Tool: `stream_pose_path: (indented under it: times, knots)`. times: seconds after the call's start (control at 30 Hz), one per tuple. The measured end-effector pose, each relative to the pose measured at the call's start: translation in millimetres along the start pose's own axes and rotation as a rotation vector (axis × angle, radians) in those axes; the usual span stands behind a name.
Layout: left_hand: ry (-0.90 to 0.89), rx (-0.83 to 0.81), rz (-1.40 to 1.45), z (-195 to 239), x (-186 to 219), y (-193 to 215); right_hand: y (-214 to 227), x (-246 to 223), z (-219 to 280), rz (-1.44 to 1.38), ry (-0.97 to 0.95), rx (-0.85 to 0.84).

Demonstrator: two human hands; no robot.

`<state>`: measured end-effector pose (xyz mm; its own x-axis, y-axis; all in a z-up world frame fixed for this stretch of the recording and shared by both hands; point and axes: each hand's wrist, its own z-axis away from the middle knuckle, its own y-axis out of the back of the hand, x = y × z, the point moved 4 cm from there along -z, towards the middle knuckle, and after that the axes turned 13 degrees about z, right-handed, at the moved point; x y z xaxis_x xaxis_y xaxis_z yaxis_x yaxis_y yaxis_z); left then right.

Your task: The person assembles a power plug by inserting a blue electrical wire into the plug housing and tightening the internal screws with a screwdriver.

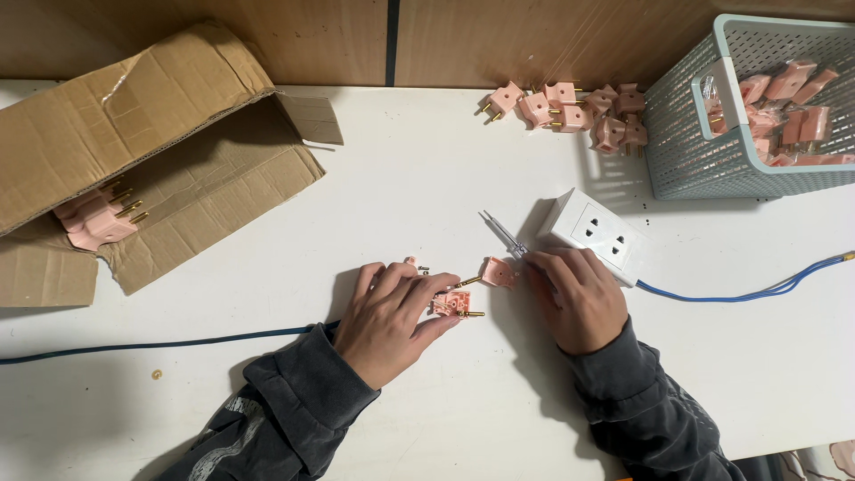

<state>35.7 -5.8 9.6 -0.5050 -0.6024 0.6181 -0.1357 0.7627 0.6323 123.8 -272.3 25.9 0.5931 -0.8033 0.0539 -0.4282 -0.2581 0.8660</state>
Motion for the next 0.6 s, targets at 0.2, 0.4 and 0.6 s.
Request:
stream_pose_path:
  times: [0.2,0.4,0.6]
  knots:
    - [-0.007,0.015,-0.014,-3,3,5,23,-46,-35,-0.17,0.063,-0.033]
    - [-0.033,0.043,0.005,-5,3,7,-12,-49,-28,-0.191,0.166,-0.009]
    - [-0.031,0.044,-0.008,-2,0,4,0,-46,-24,-0.25,0.183,0.051]
